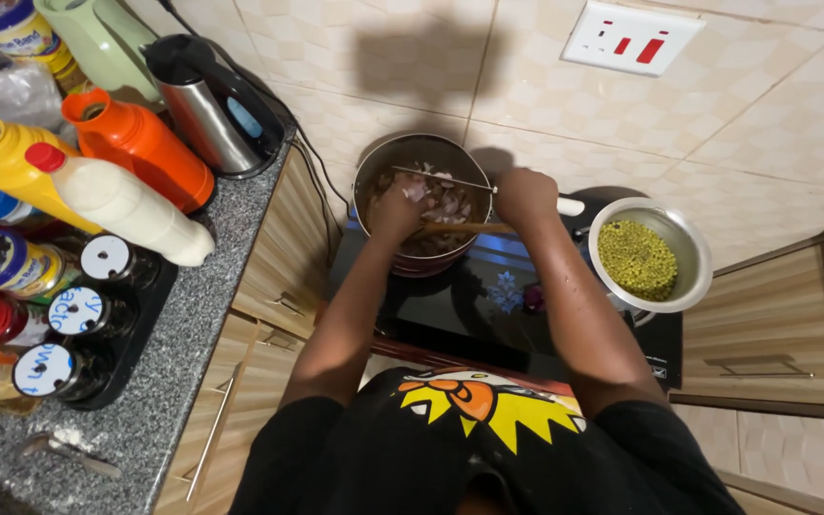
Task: Preparing food by flattening dough on a pan and chopping an onion into a pot on a stove
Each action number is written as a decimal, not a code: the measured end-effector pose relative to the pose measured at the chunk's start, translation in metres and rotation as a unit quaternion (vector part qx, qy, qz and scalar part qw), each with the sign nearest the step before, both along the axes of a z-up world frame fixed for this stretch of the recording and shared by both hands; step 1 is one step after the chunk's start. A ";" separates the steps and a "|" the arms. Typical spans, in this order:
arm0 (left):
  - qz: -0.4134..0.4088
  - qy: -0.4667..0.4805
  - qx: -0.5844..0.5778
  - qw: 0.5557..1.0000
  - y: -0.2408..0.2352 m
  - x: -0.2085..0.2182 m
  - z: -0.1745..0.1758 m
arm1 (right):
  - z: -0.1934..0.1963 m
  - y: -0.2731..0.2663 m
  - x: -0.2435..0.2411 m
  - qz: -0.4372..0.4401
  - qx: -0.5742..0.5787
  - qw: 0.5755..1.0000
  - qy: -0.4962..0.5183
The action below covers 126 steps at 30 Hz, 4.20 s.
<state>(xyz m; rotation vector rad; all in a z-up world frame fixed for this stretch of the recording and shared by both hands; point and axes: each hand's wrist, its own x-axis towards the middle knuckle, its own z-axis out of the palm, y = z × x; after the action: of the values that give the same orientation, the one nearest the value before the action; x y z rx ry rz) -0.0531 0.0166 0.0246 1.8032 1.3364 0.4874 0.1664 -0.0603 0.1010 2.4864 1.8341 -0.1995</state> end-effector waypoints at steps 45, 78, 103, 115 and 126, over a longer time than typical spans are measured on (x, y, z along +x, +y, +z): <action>0.075 -0.544 -0.273 0.790 -0.051 0.008 0.022 | -0.059 0.025 -0.023 0.099 0.155 0.975 -0.122; -0.009 0.094 0.226 0.969 -0.031 -0.016 0.006 | -0.021 0.007 0.007 -0.005 0.028 0.999 -0.019; 0.025 -0.271 0.057 0.961 -0.062 0.013 0.084 | 0.031 -0.081 -0.045 0.027 0.286 0.942 0.174; -0.062 -0.490 -0.013 0.869 -0.089 0.018 0.062 | -0.035 -0.018 -0.024 0.170 0.328 0.927 0.069; 0.047 -0.539 -0.233 0.808 -0.049 0.003 0.018 | -0.018 -0.003 -0.005 0.066 0.146 0.986 -0.045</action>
<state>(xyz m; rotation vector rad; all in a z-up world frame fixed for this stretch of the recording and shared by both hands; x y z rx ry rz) -0.0501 -0.0327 0.0426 0.7668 0.6205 0.9478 0.1616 -0.0638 0.0834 2.4863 2.1132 0.1983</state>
